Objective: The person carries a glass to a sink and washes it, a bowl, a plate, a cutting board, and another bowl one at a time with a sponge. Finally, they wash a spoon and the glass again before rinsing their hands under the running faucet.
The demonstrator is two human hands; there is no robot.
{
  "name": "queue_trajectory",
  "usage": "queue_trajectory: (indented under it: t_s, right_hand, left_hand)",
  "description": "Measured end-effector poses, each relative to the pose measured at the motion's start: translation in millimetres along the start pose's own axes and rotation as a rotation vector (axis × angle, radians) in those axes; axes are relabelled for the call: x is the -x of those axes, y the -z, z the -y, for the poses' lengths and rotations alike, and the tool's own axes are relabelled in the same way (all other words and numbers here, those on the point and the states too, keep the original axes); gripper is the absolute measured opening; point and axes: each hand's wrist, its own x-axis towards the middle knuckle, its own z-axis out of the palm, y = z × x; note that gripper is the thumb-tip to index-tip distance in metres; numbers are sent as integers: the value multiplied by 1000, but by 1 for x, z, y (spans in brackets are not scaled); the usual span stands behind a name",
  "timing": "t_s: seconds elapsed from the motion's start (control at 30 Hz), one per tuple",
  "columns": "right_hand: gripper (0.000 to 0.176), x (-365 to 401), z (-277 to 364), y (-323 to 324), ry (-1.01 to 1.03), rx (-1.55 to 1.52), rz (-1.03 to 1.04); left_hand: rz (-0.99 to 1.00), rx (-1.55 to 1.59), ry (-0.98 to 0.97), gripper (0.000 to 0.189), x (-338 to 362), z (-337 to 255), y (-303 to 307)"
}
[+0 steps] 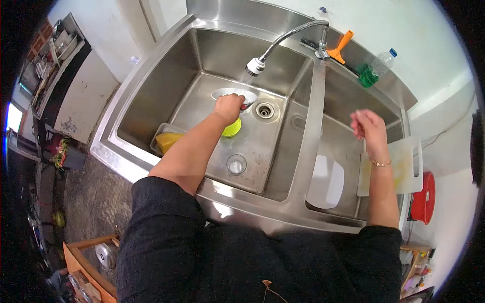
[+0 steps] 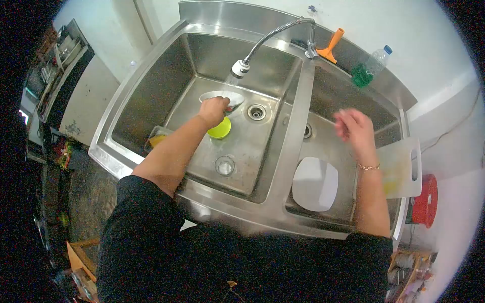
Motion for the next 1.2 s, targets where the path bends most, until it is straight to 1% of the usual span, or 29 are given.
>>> queue_trajectory:
  t_s: [0.03,0.1,0.17,0.2,0.23,0.3,0.4,0.47,0.5,0.53,0.57,0.6,0.63,0.67,0.7,0.73,0.8,0.83,0.9,0.93,0.97,1.0,1.03,1.1,1.13,1.17,1.2]
  right_hand:
    - [27,5,31,-22,22,-38,109]
    - [29,1,58,-67,-13,27,380]
    - [39,-20,53,-119,-138,172,581]
    - [44,-34,45,-145,-264,195,609]
    - [50,-47,36,-169,-389,217,637]
    - [57,-65,21,-208,-572,199,567]
    - [54,-80,5,-246,-727,-60,419]
    - [48,-101,-21,-267,-771,-244,454]
    - [45,-113,-36,-276,-790,-336,471]
    - [35,-120,-41,-283,-750,-502,531]
    - [34,-129,-46,-290,-727,-540,450]
    - [33,-131,-41,-297,-705,-577,368]
    - [31,-133,-36,-302,-682,-615,285]
    - [32,-139,-43,-307,-651,-500,219]
    - [33,-146,-53,-311,-671,-468,199]
    - [33,-151,-63,-311,-691,-436,181]
    - [34,-152,-70,-307,-710,-407,176]
    - [35,-152,-75,-308,-697,-480,162]
    - [36,-152,-83,-308,-668,-626,126]
    - [38,-153,-82,-308,-667,-605,130]
    - [36,-158,-82,-311,-647,-568,121]
    - [35,-163,-82,-315,-629,-533,113]
    - [34,-166,-79,-320,-612,-496,106]
    - [43,-162,-63,-335,-423,318,-93]
    - [47,-162,-57,-344,-317,726,-193]
    - [51,-166,-73,-358,-188,888,-354]
    - [55,-172,-104,-376,-54,1048,-511]
  left_hand:
    - [-5,5,-7,14,0,0,-1]
    - [-20,15,-23,12,0,-1,-1]
    - [0,88,-39,12,-1,-1,2]
    - [12,122,-42,13,0,0,5]
    - [45,121,-87,12,2,1,12]
    - [113,118,-180,12,5,3,31]
    - [91,117,-319,13,4,18,34]
    - [48,103,-416,13,10,28,46]
    - [40,99,-424,13,13,34,47]
    - [32,97,-432,12,14,40,47]
    - [22,98,-439,11,12,46,46]
    - [-65,113,-538,26,9,56,46]
    - [-196,120,-472,34,7,64,44]
    - [-323,126,-408,43,5,71,42]
    - [-449,133,-342,52,4,76,44]
    - [-371,192,-176,77,-9,85,37]
    - [-204,533,183,81,-33,106,31]
    - [-111,701,363,83,-44,117,31]
    - [415,905,434,78,-57,135,35]
    - [520,1014,537,75,-56,132,33]
    - [629,1117,643,73,-56,131,29]
    - [690,1296,532,61,-61,137,10]
    - [611,1443,500,56,-62,135,-2]
    - [437,1734,427,48,-66,124,-26]
    - [365,1774,463,40,-74,119,-37]
    - [375,1781,492,41,-78,114,-44]
    - [386,1787,524,41,-77,108,-45]
